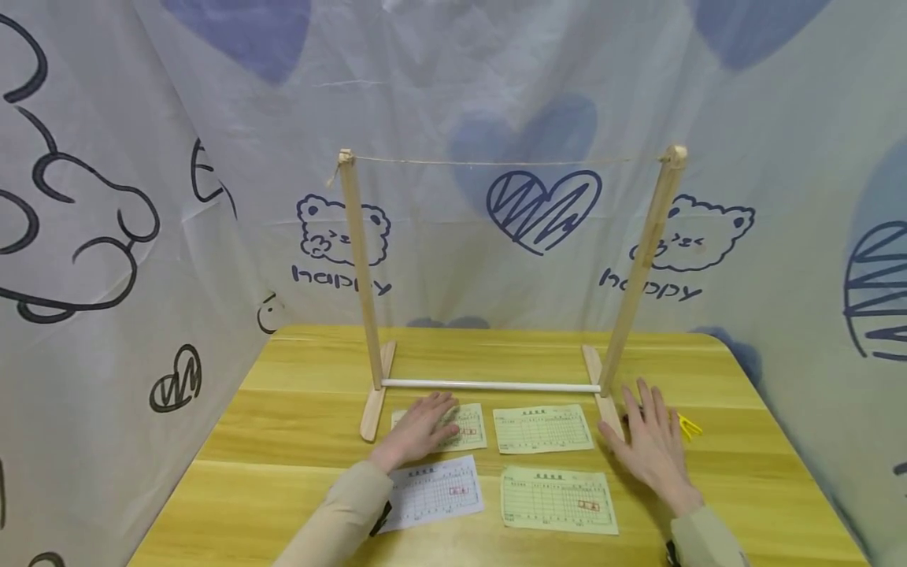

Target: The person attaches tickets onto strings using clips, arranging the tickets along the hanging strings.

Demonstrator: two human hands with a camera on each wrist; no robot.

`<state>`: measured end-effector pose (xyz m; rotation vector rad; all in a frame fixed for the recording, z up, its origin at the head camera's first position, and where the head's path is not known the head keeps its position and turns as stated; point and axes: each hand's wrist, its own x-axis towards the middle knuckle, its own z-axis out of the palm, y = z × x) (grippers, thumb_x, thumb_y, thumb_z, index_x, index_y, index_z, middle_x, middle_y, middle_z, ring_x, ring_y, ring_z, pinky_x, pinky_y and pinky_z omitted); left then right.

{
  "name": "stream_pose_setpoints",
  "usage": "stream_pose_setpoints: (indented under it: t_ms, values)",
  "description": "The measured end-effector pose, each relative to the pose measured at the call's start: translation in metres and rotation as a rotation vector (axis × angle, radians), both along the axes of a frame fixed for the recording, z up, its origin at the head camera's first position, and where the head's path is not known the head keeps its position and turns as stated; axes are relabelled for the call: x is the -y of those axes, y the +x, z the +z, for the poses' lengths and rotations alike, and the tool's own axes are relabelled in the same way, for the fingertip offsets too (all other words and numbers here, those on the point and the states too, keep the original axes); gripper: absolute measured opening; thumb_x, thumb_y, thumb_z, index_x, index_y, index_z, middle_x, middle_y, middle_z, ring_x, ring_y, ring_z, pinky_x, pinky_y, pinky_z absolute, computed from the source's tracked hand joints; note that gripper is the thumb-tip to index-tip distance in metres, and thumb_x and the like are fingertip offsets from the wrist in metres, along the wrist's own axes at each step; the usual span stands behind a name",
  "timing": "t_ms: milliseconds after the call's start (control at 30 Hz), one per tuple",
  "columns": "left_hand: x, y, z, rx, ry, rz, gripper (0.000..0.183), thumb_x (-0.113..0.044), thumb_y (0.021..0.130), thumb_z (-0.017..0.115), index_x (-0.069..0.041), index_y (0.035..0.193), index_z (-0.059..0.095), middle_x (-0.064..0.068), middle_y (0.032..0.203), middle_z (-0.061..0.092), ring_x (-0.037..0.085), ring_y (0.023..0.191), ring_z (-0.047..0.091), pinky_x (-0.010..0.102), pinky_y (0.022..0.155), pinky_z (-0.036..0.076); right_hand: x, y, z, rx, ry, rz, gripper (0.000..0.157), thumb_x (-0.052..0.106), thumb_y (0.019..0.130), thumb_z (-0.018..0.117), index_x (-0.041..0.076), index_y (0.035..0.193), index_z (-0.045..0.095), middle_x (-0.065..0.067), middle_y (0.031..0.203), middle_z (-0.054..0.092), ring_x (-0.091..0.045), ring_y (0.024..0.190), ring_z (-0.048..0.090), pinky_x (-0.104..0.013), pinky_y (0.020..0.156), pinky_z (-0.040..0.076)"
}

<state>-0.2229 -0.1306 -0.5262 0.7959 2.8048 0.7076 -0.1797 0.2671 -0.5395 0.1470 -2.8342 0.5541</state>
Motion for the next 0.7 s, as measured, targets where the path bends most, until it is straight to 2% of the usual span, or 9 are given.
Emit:
stream_pose_setpoints:
  t_ms: [200,433,567,700]
  values:
    - [-0.0013,-0.0024,-0.0045,0.016,0.039,0.024,0.040,-0.022,0.103,0.057,0.001,0.136,0.055,0.024,0.152,0.047,0.043,0.145,0.039,0.058,0.124,0.027,0.0009,0.0001,-0.0004,0.011,-0.001,0.011,0.081,0.050,0.098,0.057,-0.002,0.154,0.031,-0.030,0.162,0.021,-0.055,0.148,0.018,-0.077,0.114,0.018]
    - [0.0000,-0.0032,-0.0087,0.007,0.072,0.046,0.026,-0.015,0.098,0.066,-0.002,0.120,0.063,0.019,0.136,0.060,0.036,0.121,0.060,0.052,0.105,0.051,0.0020,0.0007,0.0010,0.034,-0.007,0.013,0.079,0.048,0.098,0.058,-0.002,0.154,0.032,-0.031,0.162,0.020,-0.055,0.148,0.018,-0.076,0.115,0.018]
    - [0.0005,-0.0037,-0.0094,-0.004,0.079,0.062,0.026,-0.012,0.094,0.070,-0.003,0.117,0.064,0.016,0.126,0.065,0.032,0.113,0.063,0.049,0.099,0.054,0.0029,0.0002,0.0008,0.036,-0.003,0.016,0.079,0.048,0.098,0.058,-0.002,0.153,0.032,-0.031,0.162,0.020,-0.055,0.147,0.019,-0.076,0.114,0.019]
    - [-0.0001,-0.0044,-0.0099,0.000,0.077,0.098,0.030,-0.011,0.092,0.073,-0.004,0.119,0.063,0.013,0.120,0.066,0.031,0.113,0.062,0.049,0.099,0.054,0.0034,-0.0004,0.0004,0.034,-0.004,0.015,0.078,0.047,0.098,0.059,-0.002,0.153,0.033,-0.031,0.162,0.020,-0.055,0.147,0.019,-0.076,0.114,0.019]
